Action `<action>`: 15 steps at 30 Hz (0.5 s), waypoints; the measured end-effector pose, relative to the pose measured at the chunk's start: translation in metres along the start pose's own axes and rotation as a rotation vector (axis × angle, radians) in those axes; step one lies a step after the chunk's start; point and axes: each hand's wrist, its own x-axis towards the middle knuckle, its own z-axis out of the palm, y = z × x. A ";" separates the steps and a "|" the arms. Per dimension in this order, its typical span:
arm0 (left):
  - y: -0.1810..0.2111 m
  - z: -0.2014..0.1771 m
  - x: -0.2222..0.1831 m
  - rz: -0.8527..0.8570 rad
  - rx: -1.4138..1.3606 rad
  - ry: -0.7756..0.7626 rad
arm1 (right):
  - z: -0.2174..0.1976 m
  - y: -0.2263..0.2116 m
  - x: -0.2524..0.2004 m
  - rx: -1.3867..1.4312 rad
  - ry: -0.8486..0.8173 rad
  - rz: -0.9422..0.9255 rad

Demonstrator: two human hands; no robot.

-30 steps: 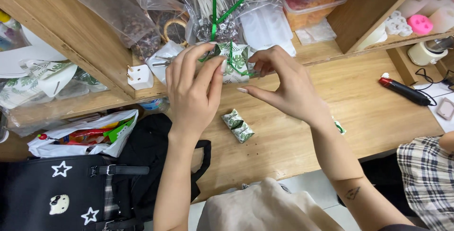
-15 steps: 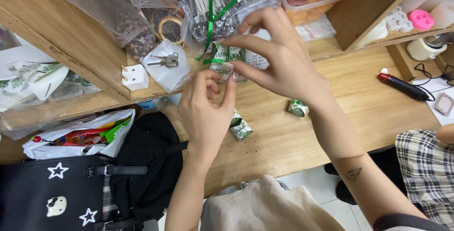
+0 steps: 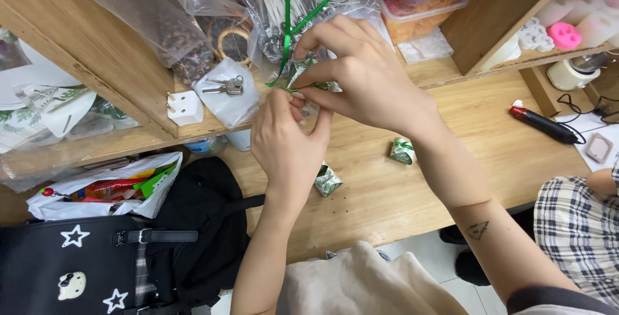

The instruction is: Tying decorative green ribbons around small packaged items.

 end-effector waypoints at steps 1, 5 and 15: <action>0.000 0.000 0.000 0.000 -0.002 -0.004 | -0.001 0.001 -0.002 -0.001 -0.001 0.004; -0.001 -0.006 0.001 -0.101 -0.123 -0.082 | 0.005 0.004 -0.014 0.085 0.098 0.001; 0.003 -0.025 0.011 0.194 -0.122 -0.017 | 0.052 0.001 -0.057 0.350 0.400 0.269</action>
